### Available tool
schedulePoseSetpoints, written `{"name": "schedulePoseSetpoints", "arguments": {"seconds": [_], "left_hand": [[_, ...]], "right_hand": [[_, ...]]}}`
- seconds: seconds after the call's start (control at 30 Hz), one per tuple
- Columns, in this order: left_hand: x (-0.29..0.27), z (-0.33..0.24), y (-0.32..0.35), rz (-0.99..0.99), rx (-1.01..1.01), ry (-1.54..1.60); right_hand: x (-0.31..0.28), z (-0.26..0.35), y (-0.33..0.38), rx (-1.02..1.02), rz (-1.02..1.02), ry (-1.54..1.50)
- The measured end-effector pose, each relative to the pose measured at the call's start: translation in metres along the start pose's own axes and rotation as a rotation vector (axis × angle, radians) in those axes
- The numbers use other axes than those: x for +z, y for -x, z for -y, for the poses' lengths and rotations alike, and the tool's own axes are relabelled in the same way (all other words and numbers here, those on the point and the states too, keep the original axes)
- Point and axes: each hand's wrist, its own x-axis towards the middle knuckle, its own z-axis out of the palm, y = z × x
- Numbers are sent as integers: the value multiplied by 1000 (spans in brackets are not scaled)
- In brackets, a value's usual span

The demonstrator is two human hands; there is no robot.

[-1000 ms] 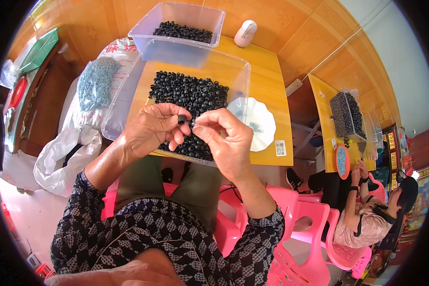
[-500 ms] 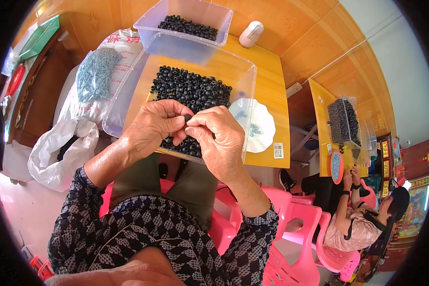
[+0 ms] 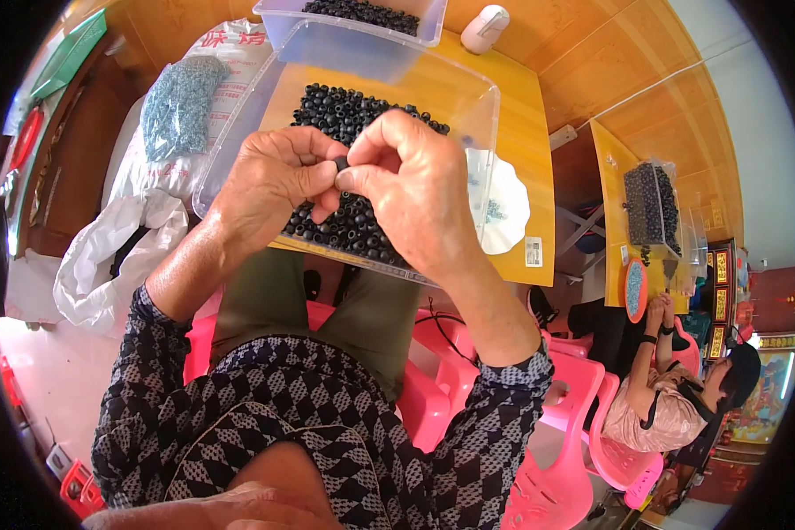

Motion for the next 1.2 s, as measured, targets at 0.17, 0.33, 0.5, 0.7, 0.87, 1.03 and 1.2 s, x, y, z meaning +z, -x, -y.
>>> {"name": "schedulePoseSetpoints", "arguments": {"seconds": [0.17, 0.33, 0.5, 0.7, 0.87, 1.03, 1.2], "left_hand": [[-8, -16, -1, 56, -78, 29], [-27, -13, -4, 79, -94, 295], [-42, -3, -7, 43, -35, 356], [-42, -5, -3, -26, -32, 308], [-40, -5, -3, -42, -32, 326], [-41, -4, -1, -60, -37, 283], [-41, -4, -1, -70, -32, 261]], "right_hand": [[-8, 2, -23, 207, 183, -80], [7, -18, -38, 337, 270, -290], [9, -71, -53, 241, 359, 2], [42, -126, -57, -127, 547, 441], [68, -167, -59, -188, 516, 359], [70, -176, -58, -188, 560, 441], [89, -214, -49, -282, 493, 342]]}}
